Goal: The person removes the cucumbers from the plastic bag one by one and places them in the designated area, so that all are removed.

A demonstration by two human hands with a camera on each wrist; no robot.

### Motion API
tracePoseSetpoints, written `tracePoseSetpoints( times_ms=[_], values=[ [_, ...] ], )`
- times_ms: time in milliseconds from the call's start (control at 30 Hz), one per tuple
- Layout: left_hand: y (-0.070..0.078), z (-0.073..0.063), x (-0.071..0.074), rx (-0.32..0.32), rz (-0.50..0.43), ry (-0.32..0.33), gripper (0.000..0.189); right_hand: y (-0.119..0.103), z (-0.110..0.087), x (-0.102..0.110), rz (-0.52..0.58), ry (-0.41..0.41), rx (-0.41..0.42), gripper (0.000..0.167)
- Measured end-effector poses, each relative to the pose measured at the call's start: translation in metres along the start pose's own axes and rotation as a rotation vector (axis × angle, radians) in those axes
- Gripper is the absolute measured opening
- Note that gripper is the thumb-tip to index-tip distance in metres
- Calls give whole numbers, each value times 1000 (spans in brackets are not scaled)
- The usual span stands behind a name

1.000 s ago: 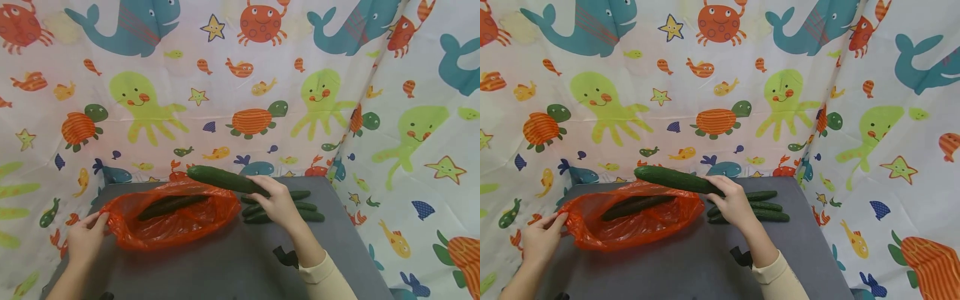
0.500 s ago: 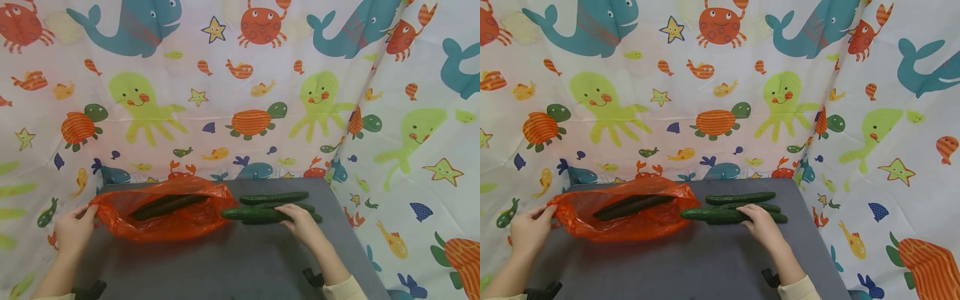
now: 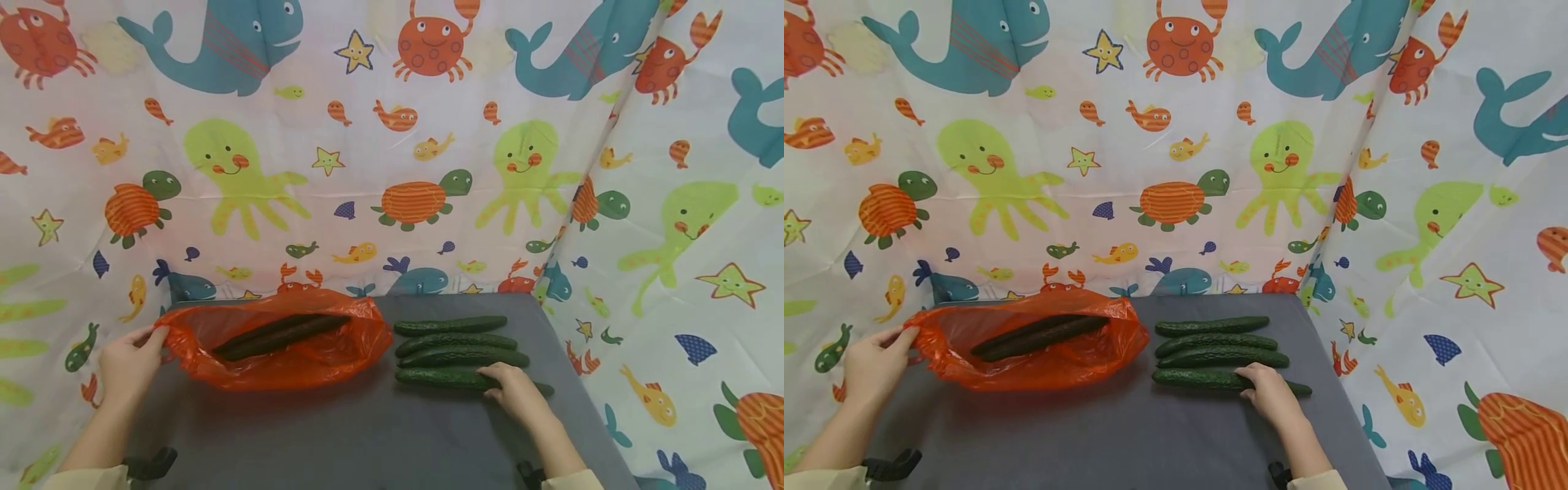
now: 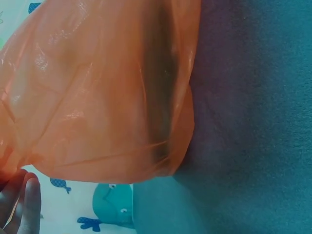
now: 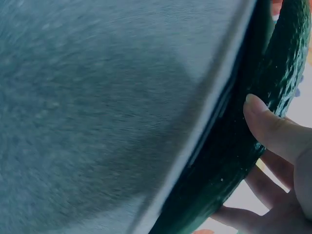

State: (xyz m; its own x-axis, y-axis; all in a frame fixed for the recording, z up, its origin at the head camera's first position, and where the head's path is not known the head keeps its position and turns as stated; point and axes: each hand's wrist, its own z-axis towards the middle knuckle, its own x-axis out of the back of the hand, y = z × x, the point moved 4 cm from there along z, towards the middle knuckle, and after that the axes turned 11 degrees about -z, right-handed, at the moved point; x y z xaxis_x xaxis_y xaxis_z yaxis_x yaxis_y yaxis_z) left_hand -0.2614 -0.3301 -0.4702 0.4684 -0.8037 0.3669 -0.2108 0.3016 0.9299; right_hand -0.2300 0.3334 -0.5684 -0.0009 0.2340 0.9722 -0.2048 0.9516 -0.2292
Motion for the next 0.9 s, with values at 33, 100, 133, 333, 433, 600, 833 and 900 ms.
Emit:
tracePoseSetpoints(
  times_ms=[33, 100, 133, 333, 433, 600, 833, 900],
  values=[
    [0, 1, -1, 4, 6, -1, 63, 2, 0, -3, -5, 4, -8, 47],
    [0, 2, -3, 7, -6, 2, 62, 5, 1, -9, -28, 5, -26, 48],
    [1, 3, -4, 7, -2, 8, 61, 6, 2, -12, -45, 4, -35, 48],
    [2, 5, -5, -19, -9, 55, 57, 12, 0, -25, -149, -7, -68, 49],
    [5, 6, -5, -32, -24, 72, 56, 8, 2, -23, -173, -44, -63, 53],
    [6, 6, -9, -52, -55, 67, 53, -25, 12, -2, -71, -104, 31, 51],
    [4, 5, -13, -58, -60, 57, 55, -153, 51, 37, 388, -107, 535, 36],
    [3, 4, -15, -61, -56, 57, 55, -194, 73, 40, 440, -141, 639, 36]
  ],
)
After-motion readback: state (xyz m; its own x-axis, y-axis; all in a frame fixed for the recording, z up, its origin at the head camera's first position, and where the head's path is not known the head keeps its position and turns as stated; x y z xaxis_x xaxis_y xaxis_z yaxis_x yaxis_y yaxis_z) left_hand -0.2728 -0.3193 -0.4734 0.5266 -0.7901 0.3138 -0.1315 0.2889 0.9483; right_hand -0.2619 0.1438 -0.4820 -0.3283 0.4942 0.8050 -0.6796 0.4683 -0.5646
